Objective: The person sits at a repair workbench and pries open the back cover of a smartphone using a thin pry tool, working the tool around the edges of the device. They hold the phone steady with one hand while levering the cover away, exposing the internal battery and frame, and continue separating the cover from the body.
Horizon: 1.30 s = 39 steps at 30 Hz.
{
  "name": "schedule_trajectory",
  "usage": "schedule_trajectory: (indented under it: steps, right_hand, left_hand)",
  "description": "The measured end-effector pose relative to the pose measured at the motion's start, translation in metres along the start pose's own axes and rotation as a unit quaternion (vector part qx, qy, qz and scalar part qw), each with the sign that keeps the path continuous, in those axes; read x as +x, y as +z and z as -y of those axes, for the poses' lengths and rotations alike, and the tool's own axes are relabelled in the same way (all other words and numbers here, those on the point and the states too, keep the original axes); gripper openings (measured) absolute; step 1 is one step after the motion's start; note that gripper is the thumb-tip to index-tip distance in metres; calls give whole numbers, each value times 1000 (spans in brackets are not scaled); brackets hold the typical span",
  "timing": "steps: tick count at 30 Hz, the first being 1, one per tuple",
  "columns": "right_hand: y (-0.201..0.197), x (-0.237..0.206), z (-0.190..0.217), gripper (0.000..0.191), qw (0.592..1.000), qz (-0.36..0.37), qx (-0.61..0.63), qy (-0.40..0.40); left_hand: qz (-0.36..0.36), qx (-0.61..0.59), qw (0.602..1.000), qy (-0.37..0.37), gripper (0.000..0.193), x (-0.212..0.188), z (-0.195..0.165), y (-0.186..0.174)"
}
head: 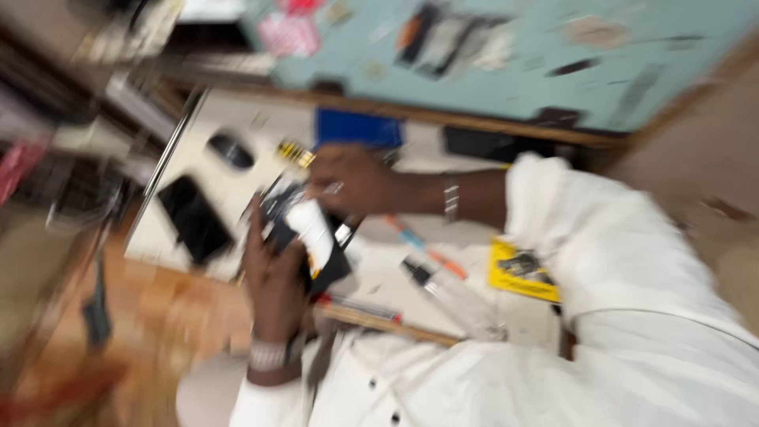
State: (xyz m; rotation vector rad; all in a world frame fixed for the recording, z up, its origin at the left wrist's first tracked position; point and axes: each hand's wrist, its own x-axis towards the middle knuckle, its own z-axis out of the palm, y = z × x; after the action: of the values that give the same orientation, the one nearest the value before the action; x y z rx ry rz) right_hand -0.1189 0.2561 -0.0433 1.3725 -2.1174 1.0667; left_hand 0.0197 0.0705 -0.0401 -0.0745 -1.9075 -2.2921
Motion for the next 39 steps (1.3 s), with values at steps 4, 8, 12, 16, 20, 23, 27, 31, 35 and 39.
schedule_trajectory:
  steps: [4, 8, 12, 16, 20, 23, 27, 31, 35, 39]
  right_hand:
    - [-5, 12, 7, 20, 999, 23, -40, 25]
    - [-12, 16, 19, 20, 992, 34, 61, 101]
    - [-14, 21, 23, 20, 995, 38, 32, 88]
    - [-14, 21, 24, 20, 993, 48, 43, 98]
    - [-16, 19, 24, 23, 994, 62, -18, 83]
    - [-15, 18, 23, 23, 995, 61, -66, 51]
    - [-15, 17, 21, 25, 993, 67, -83, 40]
    - [-15, 16, 20, 23, 994, 60, -83, 29]
    - [-16, 15, 19, 24, 993, 75, -80, 40]
    - [-17, 15, 19, 22, 994, 69, -80, 19]
  left_hand:
    - [20, -99, 994, -28, 82, 9, 13, -16]
    - [42, -124, 991, -2, 81, 14, 19, -18]
    - [31, -84, 996, 13, 81, 14, 16, -17]
    - [16, -58, 998, 36, 83, 14, 17, -17]
    - [5, -49, 998, 34, 83, 13, 20, -16]
    - [5, -17, 998, 56, 83, 12, 20, -15]
    - [15, 13, 997, 77, 83, 10, 19, -15]
    - [16, 23, 997, 70, 83, 11, 21, -15]
    - [30, 19, 996, 87, 83, 11, 26, -15]
    - [38, 21, 995, 86, 81, 12, 30, -17]
